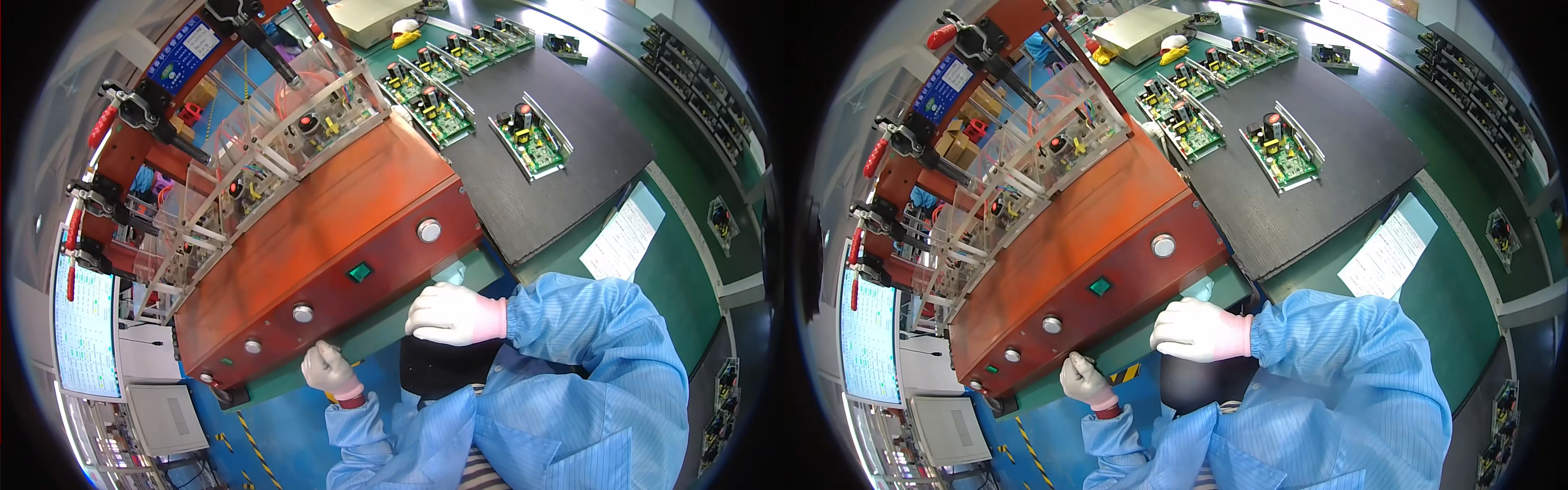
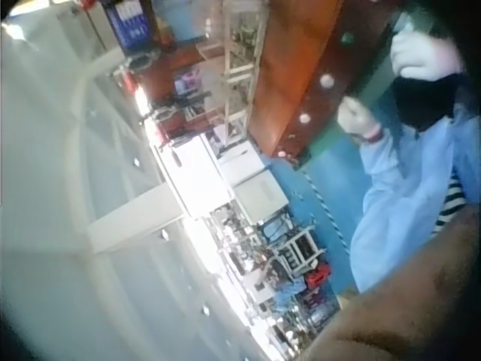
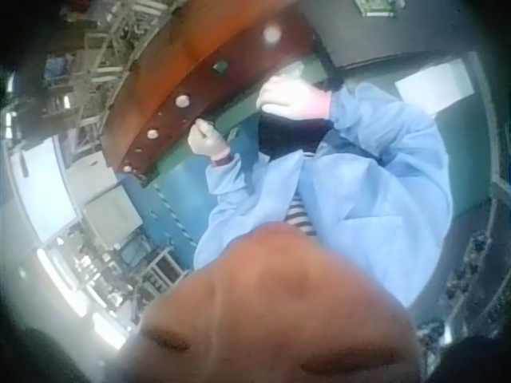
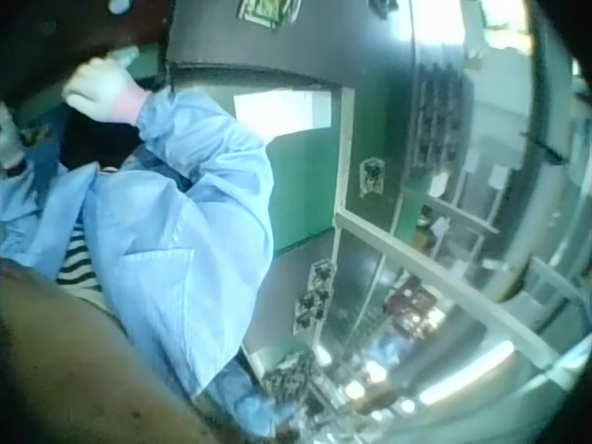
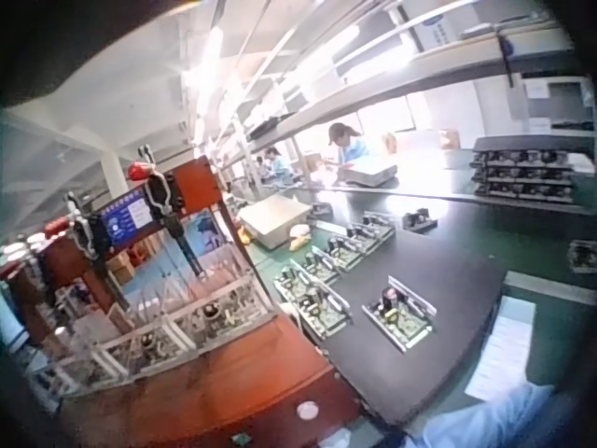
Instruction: The person unloads tested circuit boards from a testing fixture onto a conveyor, loads new circuit boards into the fixture by hand, and presses buttons to operate the machine.
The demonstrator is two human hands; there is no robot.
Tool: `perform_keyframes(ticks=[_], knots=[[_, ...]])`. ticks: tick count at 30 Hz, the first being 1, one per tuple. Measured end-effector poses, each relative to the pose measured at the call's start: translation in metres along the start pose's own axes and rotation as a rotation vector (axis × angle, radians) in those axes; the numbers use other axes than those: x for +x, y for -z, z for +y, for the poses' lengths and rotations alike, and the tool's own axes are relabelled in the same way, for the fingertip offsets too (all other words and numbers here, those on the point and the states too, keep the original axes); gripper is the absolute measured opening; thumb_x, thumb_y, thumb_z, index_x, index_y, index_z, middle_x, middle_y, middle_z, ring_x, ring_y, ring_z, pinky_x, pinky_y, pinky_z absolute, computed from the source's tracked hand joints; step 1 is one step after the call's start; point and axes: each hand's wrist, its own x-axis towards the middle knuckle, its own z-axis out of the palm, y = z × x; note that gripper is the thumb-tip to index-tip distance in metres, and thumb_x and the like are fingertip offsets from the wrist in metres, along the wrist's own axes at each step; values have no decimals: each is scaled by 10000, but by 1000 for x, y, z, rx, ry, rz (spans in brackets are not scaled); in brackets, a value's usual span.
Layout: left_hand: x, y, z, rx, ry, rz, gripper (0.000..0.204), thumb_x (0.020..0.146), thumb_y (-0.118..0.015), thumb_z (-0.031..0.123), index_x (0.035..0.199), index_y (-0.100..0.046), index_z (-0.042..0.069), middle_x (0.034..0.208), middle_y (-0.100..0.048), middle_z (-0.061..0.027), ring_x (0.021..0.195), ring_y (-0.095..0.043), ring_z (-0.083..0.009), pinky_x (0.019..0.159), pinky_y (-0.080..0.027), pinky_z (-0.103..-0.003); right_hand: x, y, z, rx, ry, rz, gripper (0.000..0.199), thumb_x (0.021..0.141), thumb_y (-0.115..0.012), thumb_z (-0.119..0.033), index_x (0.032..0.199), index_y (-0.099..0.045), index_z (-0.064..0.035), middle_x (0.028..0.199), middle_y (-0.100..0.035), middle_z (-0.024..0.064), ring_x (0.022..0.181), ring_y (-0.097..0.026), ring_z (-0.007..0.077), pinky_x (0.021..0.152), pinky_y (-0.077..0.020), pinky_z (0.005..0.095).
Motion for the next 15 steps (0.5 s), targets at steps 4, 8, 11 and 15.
perform_keyframes(ticks=[4, 8, 11, 15], knots=[[1, 0, 3, -18, 37, 20, 344, 940, -586, 135, 600, -559, 88, 568, -549, -39, 569, -460, -255, 625, -435, -372, 0, 0, 0, -7, -6, -10, 187, 1042, -546, -266, 1055, -691, -147, 1085, -661, 36, 970, -602, 232, 901, -463, 363], [0, 0, 2, -14, 27, 17, 337, 935, -589, 131, 602, -562, 87, 569, -551, -39, 571, -461, -255, 622, -435, -372, 0, -1, 0, -7, 4, 6, 187, 1040, -550, -267, 1054, -691, -146, 1079, -664, 37, 966, -606, 233, 896, -466, 363], [0, 1, 1, -9, 2, 8, 377, 993, -560, 166, 631, -570, 64, 577, -552, -41, 565, -456, -234, 615, -427, -358, 1, -1, 0, -4, 3, 7, 185, 1040, -550, -264, 1053, -691, -145, 1077, -665, 38, 965, -607, 233, 894, -467, 362], [0, 1, -1, 0, -27, 2, 427, 1052, -532, 199, 659, -577, 39, 584, -553, -44, 559, -452, -213, 607, -418, -344, 2, 0, -1, -7, 3, 7, 184, 1041, -549, -261, 1052, -691, -143, 1077, -666, 40, 964, -608, 234, 893, -468, 361]])
